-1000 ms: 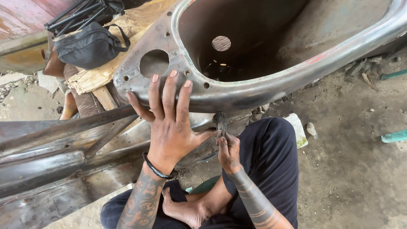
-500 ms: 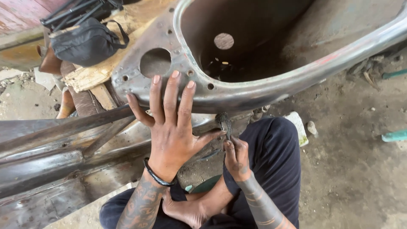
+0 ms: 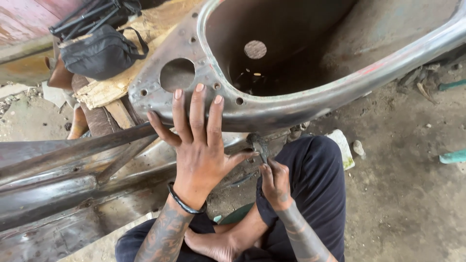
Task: The person sits on the ground and scrubs a large, curved metal part with a wire brush. They hold the part steady with one hand while scrubbing the surface and edges with the other hand.
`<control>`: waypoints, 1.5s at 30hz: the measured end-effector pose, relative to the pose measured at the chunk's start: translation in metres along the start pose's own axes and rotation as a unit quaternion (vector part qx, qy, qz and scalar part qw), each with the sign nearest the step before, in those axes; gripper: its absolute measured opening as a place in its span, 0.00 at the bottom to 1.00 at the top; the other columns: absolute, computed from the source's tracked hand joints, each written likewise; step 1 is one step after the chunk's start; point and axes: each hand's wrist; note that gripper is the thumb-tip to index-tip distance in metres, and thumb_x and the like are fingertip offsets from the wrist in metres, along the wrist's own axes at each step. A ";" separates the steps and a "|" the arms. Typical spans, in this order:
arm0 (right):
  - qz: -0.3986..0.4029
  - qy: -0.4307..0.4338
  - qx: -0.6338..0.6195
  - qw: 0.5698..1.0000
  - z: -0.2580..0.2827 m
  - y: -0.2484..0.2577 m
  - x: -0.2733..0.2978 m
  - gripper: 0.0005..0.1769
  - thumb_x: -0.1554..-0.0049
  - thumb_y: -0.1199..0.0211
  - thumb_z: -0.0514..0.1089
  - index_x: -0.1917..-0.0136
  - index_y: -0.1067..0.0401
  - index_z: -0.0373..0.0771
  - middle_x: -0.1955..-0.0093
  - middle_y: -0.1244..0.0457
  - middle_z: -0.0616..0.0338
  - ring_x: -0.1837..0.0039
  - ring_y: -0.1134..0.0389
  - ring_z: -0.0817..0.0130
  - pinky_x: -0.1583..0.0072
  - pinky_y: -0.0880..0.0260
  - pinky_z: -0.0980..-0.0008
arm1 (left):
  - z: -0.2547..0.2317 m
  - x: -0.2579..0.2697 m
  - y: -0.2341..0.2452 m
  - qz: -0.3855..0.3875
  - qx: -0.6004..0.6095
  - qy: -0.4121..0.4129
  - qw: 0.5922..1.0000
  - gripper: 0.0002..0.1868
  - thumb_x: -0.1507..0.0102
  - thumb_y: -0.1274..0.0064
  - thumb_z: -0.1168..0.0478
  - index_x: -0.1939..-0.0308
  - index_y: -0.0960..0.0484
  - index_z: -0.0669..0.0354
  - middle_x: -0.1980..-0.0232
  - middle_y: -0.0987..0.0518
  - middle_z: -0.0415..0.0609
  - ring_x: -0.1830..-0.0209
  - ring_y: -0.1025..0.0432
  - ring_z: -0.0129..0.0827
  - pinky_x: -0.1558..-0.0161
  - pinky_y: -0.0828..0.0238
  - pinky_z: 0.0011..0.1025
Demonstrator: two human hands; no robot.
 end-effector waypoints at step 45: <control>-0.093 0.062 -0.194 0.975 -0.018 0.012 0.008 0.37 0.29 0.59 0.60 0.73 0.35 0.37 0.80 0.52 0.63 0.78 0.49 0.75 0.73 0.51 0.78 | 0.207 0.083 -0.025 -0.221 -0.175 0.085 0.956 0.24 0.28 0.44 0.35 0.63 0.21 0.49 0.64 0.30 0.40 0.56 0.35 0.34 0.33 0.48 0.50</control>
Point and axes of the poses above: each hand's wrist, its own x-axis away from the middle knuckle, its own y-axis out of the back of the hand, z = x × y
